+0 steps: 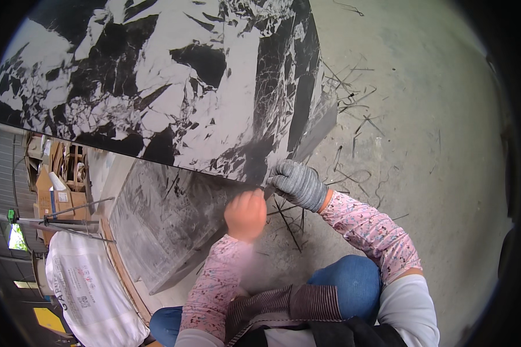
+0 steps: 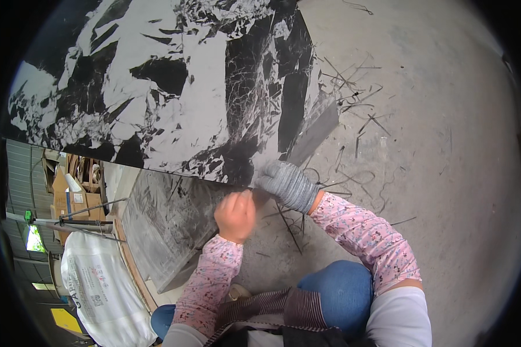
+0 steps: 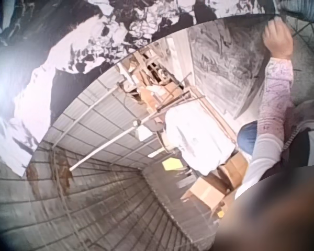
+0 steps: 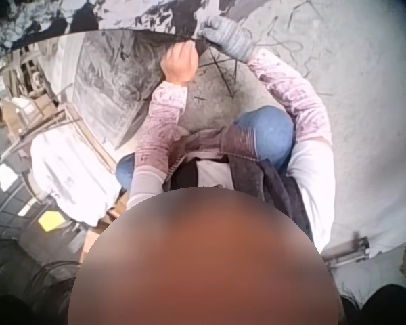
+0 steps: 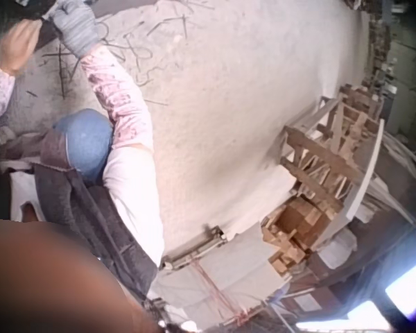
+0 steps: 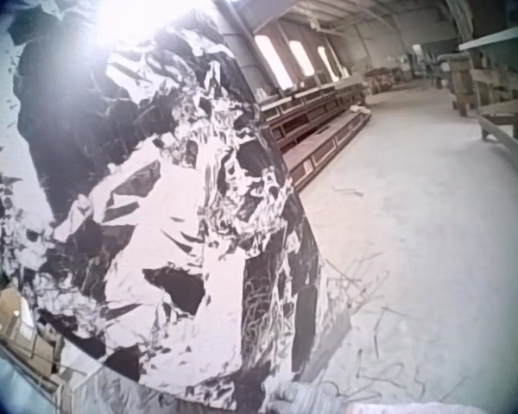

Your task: The person peels protective film from a large black-and-white marble slab in a workshop. They work along the edges and corners, removing strips of film by hand and occasionally repositioning the slab to access different sides.

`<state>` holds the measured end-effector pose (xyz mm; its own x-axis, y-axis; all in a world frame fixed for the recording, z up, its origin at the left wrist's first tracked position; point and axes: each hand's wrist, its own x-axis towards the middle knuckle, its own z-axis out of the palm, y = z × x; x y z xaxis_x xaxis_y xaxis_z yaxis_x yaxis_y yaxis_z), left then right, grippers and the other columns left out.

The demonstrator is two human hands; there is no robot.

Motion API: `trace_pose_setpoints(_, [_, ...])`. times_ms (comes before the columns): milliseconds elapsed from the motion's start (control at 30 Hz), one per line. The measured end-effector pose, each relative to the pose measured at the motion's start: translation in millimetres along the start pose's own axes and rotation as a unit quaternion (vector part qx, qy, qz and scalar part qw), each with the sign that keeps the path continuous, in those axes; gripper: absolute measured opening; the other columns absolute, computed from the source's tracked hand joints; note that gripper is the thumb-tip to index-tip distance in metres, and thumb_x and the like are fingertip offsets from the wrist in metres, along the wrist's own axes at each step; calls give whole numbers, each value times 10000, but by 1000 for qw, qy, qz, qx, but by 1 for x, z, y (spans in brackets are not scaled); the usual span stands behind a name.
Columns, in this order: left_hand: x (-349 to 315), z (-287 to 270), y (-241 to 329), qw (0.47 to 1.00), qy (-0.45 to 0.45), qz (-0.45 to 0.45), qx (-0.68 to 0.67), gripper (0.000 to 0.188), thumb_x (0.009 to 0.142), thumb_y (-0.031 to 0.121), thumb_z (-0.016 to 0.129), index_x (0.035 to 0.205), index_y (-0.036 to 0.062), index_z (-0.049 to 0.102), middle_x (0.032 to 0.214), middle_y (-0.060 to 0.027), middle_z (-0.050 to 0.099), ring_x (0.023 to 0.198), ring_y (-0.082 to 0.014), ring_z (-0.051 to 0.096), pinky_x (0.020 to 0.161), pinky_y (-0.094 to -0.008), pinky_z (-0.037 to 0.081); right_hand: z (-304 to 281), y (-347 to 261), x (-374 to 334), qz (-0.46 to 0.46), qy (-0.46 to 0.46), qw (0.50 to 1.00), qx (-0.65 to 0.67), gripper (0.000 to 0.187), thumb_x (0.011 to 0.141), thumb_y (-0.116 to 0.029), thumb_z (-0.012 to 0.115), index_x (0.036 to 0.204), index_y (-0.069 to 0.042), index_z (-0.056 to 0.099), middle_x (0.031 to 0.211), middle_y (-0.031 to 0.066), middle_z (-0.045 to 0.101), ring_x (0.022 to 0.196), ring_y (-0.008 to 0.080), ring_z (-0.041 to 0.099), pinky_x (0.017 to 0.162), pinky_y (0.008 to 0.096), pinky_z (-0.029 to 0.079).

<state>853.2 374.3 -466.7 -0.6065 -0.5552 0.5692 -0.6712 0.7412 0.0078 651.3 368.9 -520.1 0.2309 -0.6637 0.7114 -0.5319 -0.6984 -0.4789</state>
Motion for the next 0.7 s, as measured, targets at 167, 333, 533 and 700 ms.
trace_pose_setpoints(167, [-17, 10, -9, 997, -63, 40, 3, 214, 831, 125, 695, 1031, 69, 640, 822, -56, 576, 735, -264, 609, 626, -404, 498, 5, 8, -10, -21, -54, 998, -11, 272, 727, -114, 701, 995, -70, 677, 908, 130, 600, 861, 338, 621, 705, 447, 528])
trace_pose_setpoints(333, [-38, 42, -9, 992, -122, 14, -13, 246, 829, 143, 692, 1056, 77, 626, 865, -62, 578, 784, -269, 617, 648, -404, 505, 21, 26, -38, 21, -176, 983, -46, 299, 712, -141, 692, 995, -45, 667, 887, 144, 586, 856, 342, 614, 732, 449, 518])
trace_pose_setpoints(533, [-37, 33, -5, 994, -107, 2, -9, 224, 836, 151, 683, 1039, 87, 615, 867, -49, 575, 794, -268, 614, 650, -416, 505, 16, 22, -32, 12, -114, 993, -32, 268, 728, -128, 673, 983, -46, 665, 906, 153, 598, 873, 341, 622, 743, 442, 522])
trace_pose_setpoints(700, [-69, 57, -4, 971, -230, -60, -8, 102, 869, 170, 646, 899, 118, 564, 864, -58, 600, 818, -285, 637, 641, -446, 524, 42, 33, -58, 86, -229, 965, -89, 205, 801, -153, 628, 975, -64, 689, 888, 147, 628, 887, 352, 648, 773, 446, 534])
